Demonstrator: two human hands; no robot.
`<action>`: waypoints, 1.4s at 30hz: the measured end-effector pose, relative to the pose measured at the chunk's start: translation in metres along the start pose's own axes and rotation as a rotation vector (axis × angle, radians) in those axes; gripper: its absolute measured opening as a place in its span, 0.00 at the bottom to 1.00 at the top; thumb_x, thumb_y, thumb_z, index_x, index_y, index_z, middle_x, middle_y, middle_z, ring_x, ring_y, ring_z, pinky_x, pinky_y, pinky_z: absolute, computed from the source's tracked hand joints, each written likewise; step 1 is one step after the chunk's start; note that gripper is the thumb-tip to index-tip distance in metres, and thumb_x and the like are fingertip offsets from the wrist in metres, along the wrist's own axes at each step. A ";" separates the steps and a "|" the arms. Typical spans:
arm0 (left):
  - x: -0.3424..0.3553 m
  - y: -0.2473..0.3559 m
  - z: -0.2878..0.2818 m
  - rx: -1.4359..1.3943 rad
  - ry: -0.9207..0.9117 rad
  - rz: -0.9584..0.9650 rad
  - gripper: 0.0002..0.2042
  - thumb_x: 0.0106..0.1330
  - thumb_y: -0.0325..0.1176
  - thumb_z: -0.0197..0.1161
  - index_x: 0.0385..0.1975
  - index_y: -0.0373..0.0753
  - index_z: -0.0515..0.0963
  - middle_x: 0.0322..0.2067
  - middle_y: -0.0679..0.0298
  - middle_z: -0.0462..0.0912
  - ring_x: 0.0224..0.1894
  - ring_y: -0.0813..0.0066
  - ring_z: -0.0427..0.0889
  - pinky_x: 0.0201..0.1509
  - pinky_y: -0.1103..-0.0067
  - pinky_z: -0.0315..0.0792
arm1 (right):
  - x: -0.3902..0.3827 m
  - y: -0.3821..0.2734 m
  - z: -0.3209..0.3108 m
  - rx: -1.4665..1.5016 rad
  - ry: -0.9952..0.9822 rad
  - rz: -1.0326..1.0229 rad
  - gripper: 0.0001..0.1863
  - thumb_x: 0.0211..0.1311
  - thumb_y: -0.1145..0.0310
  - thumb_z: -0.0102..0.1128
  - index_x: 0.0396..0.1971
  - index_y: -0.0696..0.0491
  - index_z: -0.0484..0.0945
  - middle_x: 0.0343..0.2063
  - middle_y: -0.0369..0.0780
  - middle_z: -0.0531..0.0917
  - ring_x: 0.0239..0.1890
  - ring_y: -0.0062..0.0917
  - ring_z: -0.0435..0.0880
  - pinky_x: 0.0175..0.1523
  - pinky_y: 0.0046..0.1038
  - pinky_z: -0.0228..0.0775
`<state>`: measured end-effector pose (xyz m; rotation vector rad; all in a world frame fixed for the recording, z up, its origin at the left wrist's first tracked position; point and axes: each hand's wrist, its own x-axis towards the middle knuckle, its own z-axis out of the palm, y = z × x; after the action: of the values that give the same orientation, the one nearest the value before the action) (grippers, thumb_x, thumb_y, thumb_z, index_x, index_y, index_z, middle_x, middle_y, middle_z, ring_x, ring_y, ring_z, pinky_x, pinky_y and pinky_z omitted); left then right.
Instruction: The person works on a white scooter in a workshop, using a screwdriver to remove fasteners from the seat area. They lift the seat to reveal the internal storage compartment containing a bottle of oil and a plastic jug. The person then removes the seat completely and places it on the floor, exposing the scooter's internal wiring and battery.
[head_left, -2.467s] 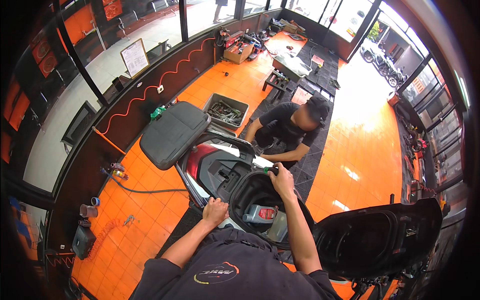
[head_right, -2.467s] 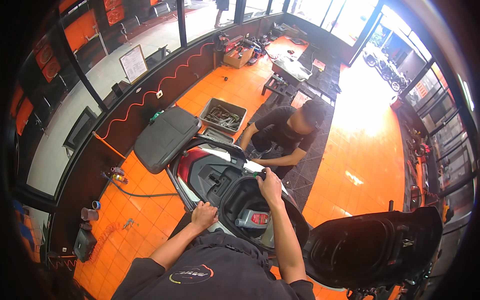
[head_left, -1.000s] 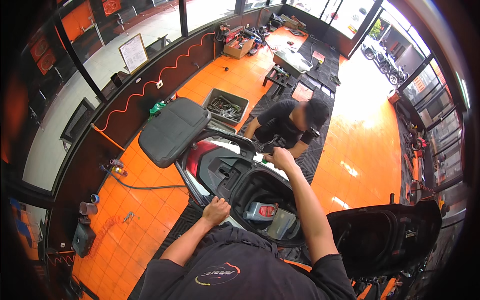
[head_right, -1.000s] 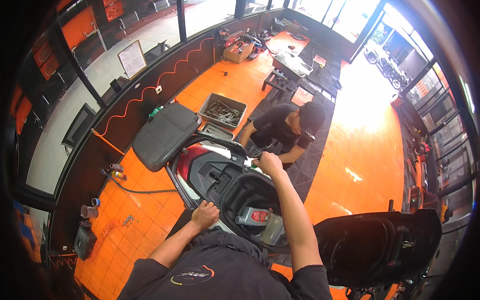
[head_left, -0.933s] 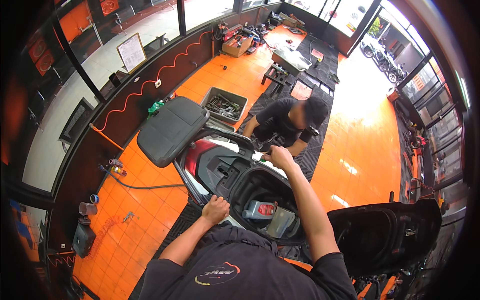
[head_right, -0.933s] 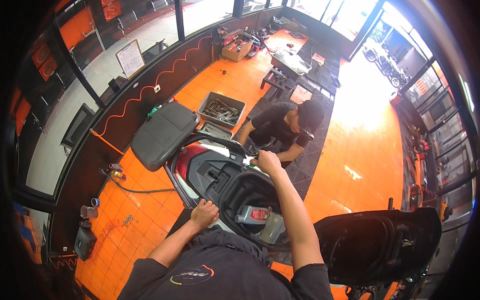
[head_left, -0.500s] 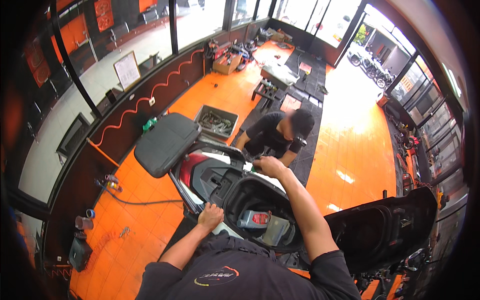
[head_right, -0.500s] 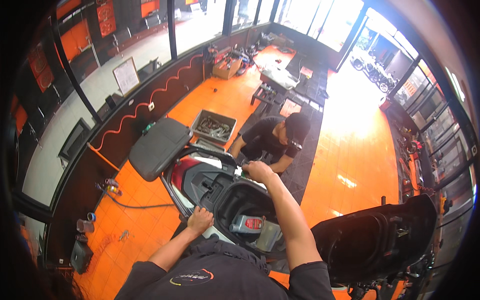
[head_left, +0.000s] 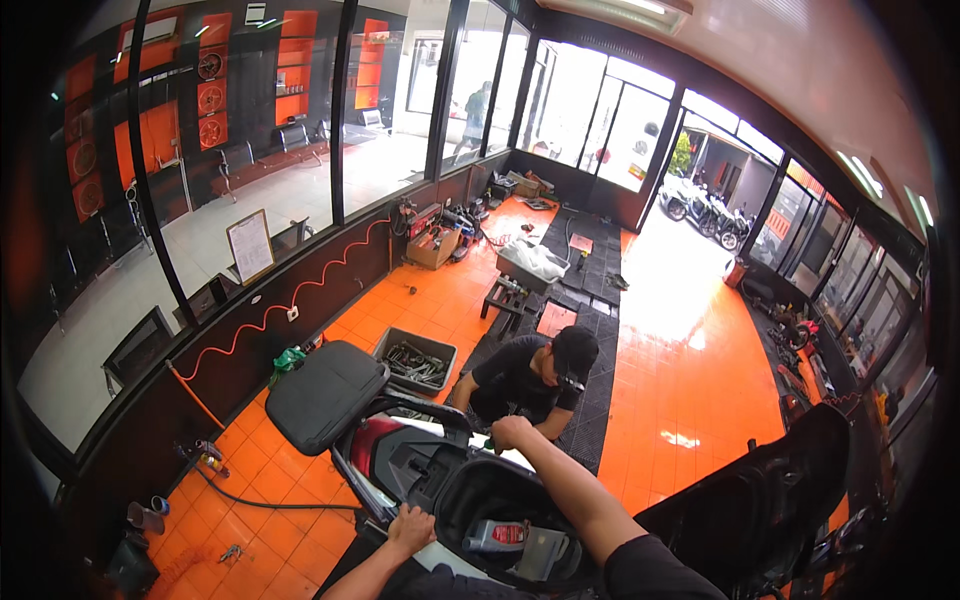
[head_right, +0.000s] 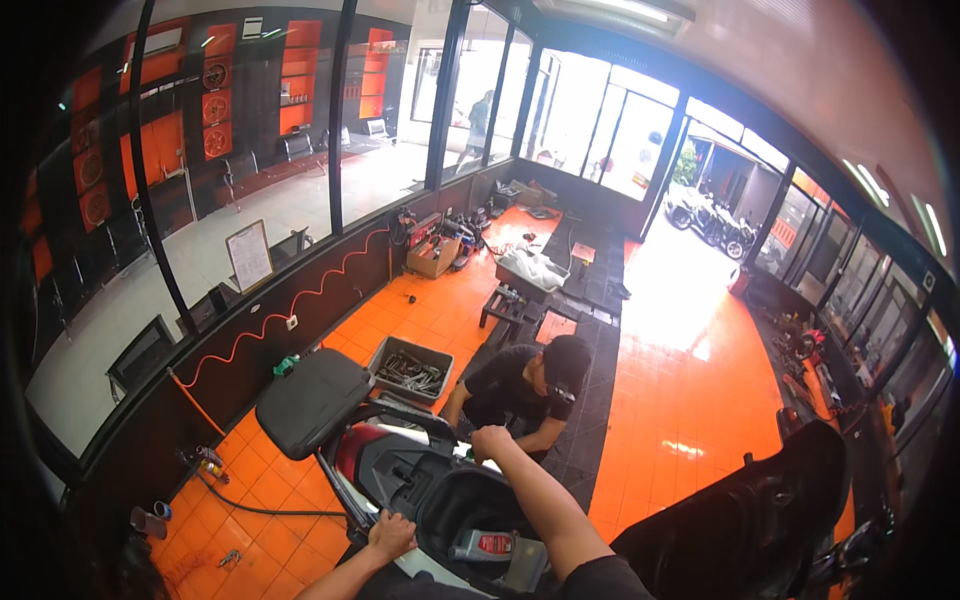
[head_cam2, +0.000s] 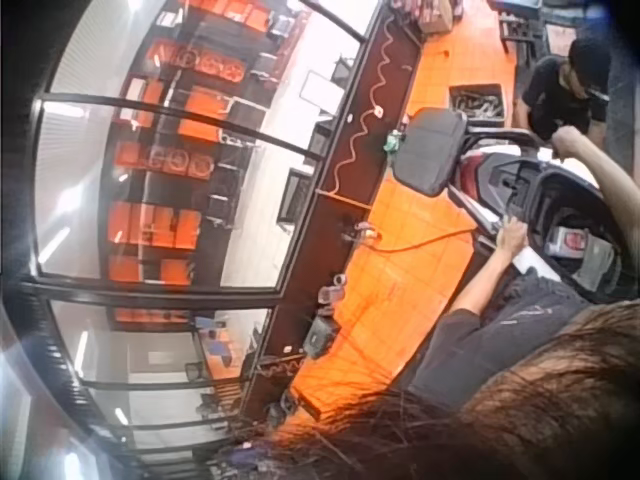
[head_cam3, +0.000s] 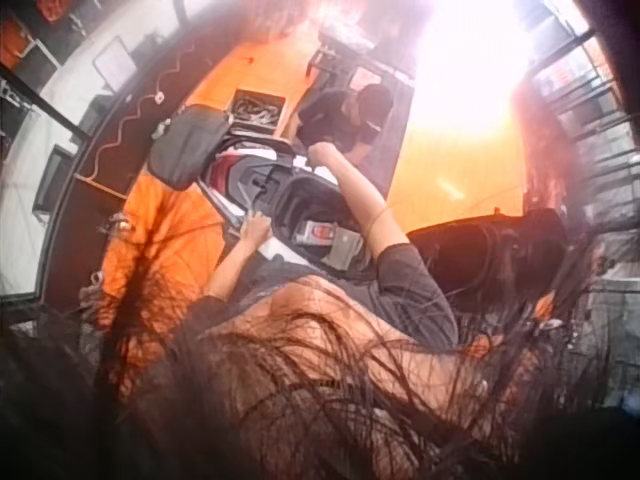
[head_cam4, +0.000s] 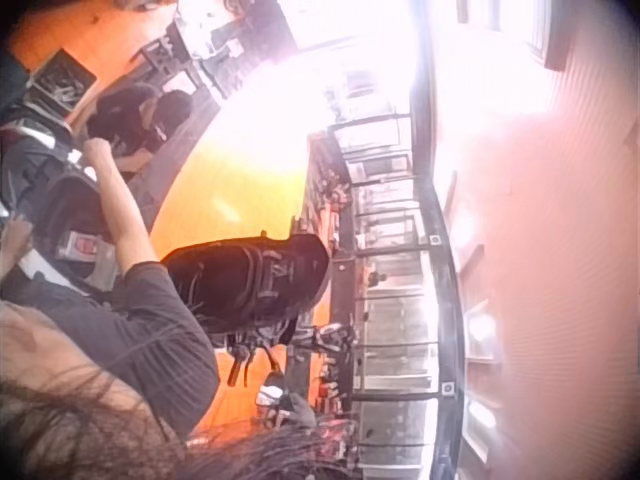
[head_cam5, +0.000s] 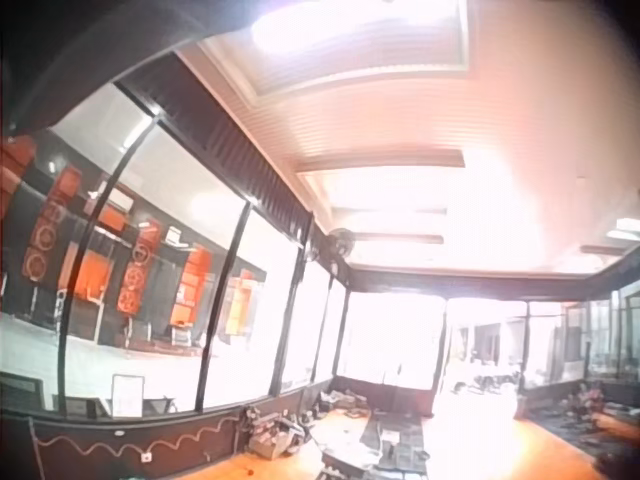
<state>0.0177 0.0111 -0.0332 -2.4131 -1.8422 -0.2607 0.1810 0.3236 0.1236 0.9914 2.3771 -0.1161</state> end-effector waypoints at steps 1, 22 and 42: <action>-0.002 0.001 -0.006 -0.014 0.010 0.005 0.13 0.53 0.48 0.71 0.26 0.45 0.83 0.26 0.67 0.84 0.37 0.68 0.81 0.47 0.63 0.66 | -0.003 -0.004 0.000 -0.021 0.000 -0.024 0.21 0.49 0.54 0.76 0.40 0.51 0.90 0.43 0.44 0.90 0.47 0.38 0.90 0.50 0.40 0.82; -0.006 -0.008 -0.017 0.001 0.056 0.083 0.09 0.53 0.42 0.68 0.19 0.47 0.78 0.21 0.71 0.79 0.32 0.72 0.79 0.36 0.71 0.69 | -0.017 -0.014 -0.020 0.110 0.359 -0.424 0.31 0.60 0.44 0.68 0.49 0.56 0.73 0.44 0.49 0.82 0.46 0.46 0.86 0.49 0.46 0.79; 0.002 -0.002 -0.010 -0.003 0.048 0.059 0.12 0.57 0.48 0.69 0.27 0.47 0.82 0.25 0.70 0.84 0.35 0.69 0.82 0.43 0.66 0.68 | -0.016 -0.014 0.019 0.437 0.544 0.099 0.24 0.65 0.51 0.61 0.47 0.57 0.73 0.36 0.53 0.87 0.41 0.50 0.88 0.46 0.50 0.80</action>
<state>0.0152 0.0118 -0.0229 -2.4364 -1.7490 -0.3138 0.1888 0.2982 0.1142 1.4971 2.8537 -0.3837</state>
